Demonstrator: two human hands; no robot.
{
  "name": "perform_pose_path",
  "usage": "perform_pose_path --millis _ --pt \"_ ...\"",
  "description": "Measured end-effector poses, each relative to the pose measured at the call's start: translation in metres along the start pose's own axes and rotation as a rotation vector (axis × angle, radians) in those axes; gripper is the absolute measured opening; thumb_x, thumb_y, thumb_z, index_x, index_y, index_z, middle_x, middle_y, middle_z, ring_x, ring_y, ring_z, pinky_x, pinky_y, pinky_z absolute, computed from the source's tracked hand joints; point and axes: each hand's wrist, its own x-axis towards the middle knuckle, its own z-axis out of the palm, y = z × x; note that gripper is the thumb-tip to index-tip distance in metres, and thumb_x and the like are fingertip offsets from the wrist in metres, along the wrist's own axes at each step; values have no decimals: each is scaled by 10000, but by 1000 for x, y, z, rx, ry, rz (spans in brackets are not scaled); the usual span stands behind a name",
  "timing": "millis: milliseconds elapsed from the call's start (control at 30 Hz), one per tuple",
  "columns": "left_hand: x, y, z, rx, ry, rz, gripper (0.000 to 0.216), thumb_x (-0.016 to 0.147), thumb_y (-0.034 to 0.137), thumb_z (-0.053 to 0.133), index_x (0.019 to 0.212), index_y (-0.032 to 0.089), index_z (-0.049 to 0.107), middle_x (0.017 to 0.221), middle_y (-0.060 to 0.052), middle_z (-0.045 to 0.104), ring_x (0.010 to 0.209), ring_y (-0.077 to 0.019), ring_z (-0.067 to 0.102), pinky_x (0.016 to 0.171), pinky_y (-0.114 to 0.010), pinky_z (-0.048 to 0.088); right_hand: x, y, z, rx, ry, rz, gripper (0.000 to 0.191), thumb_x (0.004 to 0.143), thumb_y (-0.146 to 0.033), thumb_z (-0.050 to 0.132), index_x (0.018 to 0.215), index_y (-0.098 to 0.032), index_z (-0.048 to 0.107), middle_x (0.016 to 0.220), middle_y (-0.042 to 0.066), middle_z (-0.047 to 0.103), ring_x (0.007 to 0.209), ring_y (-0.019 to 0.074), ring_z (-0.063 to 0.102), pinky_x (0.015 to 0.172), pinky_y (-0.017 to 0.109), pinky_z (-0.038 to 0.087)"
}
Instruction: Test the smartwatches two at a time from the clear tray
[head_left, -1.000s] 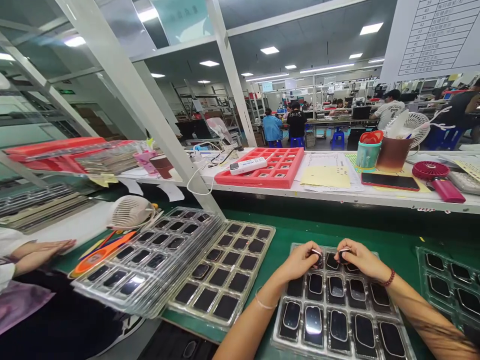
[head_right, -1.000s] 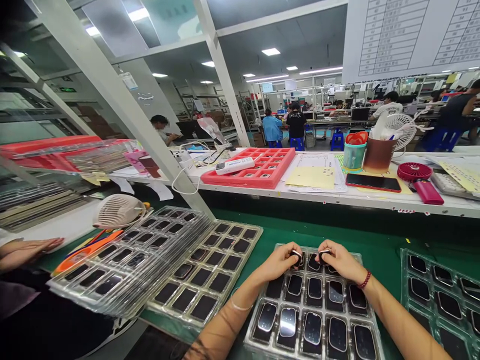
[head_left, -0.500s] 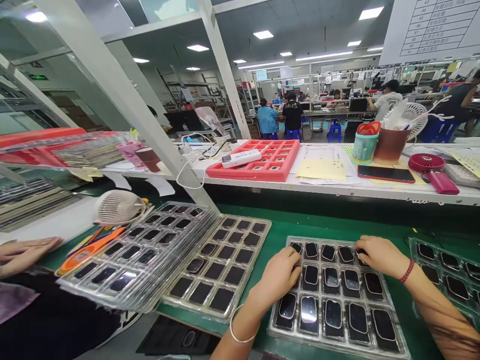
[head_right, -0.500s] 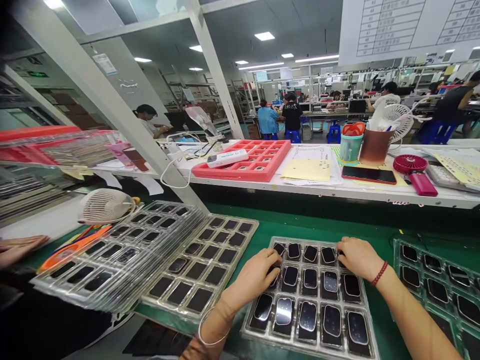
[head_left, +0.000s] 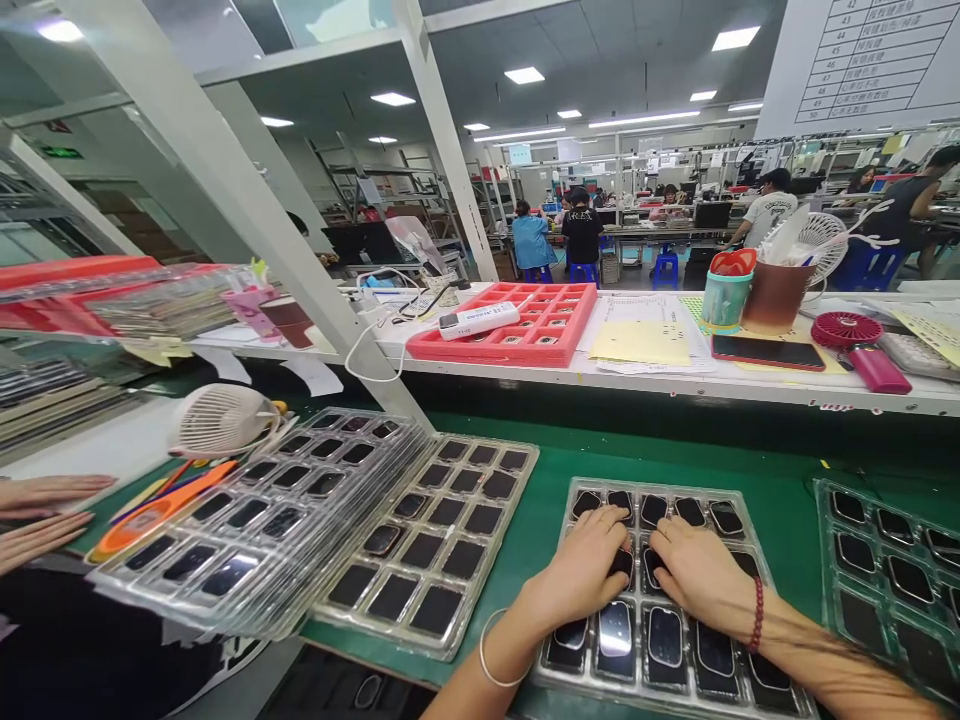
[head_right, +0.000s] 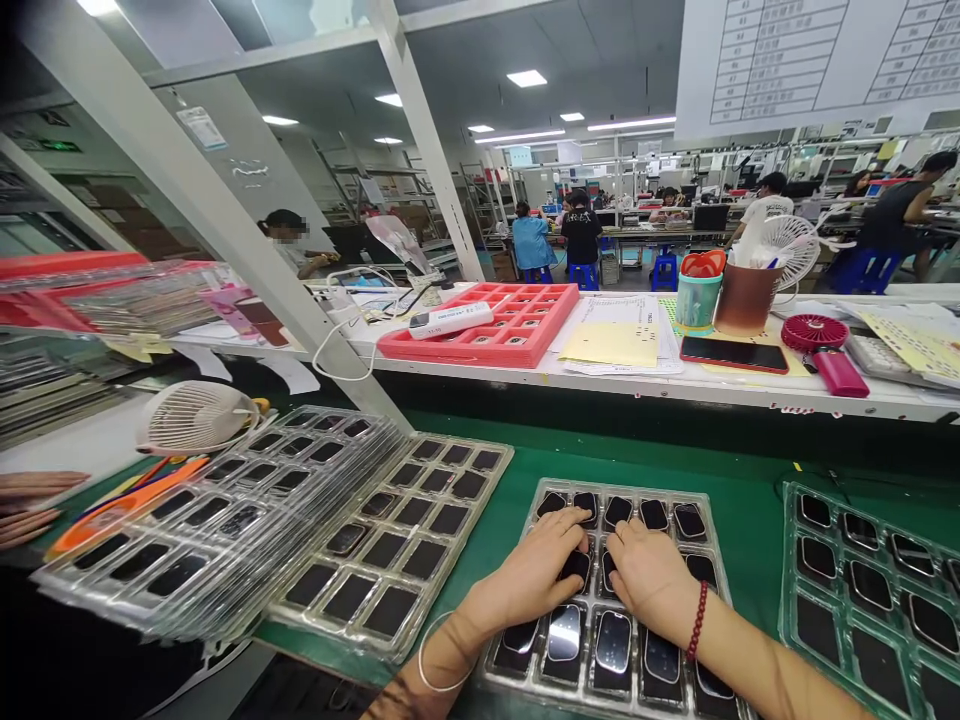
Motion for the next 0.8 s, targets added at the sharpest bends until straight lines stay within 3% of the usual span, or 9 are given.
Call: perform_pose_path --millis 133,300,433,567,700,800 --pt "-4 7 -5 -55 4 35 249 709 91 583 930 191 525 1182 -81 559 1159 -254 472 1009 -401 350 -4 -5 0 -54 9 18 186 767 -181 589 943 -129 618 984 137 618 909 289 558 765 397 463" --pt "-3 13 -8 -116 -93 107 139 771 103 543 870 199 559 864 -14 632 863 -182 576 795 -283 430 -9 -4 -7 74 47 -24 228 710 -116 591 933 -151 560 983 97 595 901 256 534 773 377 438" --pt "9 9 -15 -199 -22 31 119 801 127 531 884 198 578 853 3 647 795 -153 593 722 -245 426 -10 -1 -17 228 63 -104 138 779 -99 522 889 -183 520 877 41 590 806 194 534 707 312 419" --pt "28 2 -13 -229 141 7 154 839 141 481 932 194 591 923 -15 653 855 -156 590 767 -252 430 -7 3 -13 173 119 -75 110 831 -107 468 899 -175 521 905 67 593 836 217 533 728 336 415" --pt "38 -4 4 -142 121 27 178 789 106 507 908 181 617 909 -36 650 882 -186 578 792 -285 434 -2 9 -6 229 29 -77 154 782 -90 492 908 -170 530 930 71 607 852 224 549 733 330 423" --pt "38 -7 10 -167 113 44 178 780 105 511 892 178 629 887 -41 645 880 -190 570 796 -293 432 1 15 -9 371 37 -92 112 778 -111 500 855 -188 523 873 43 601 811 205 542 703 311 408"
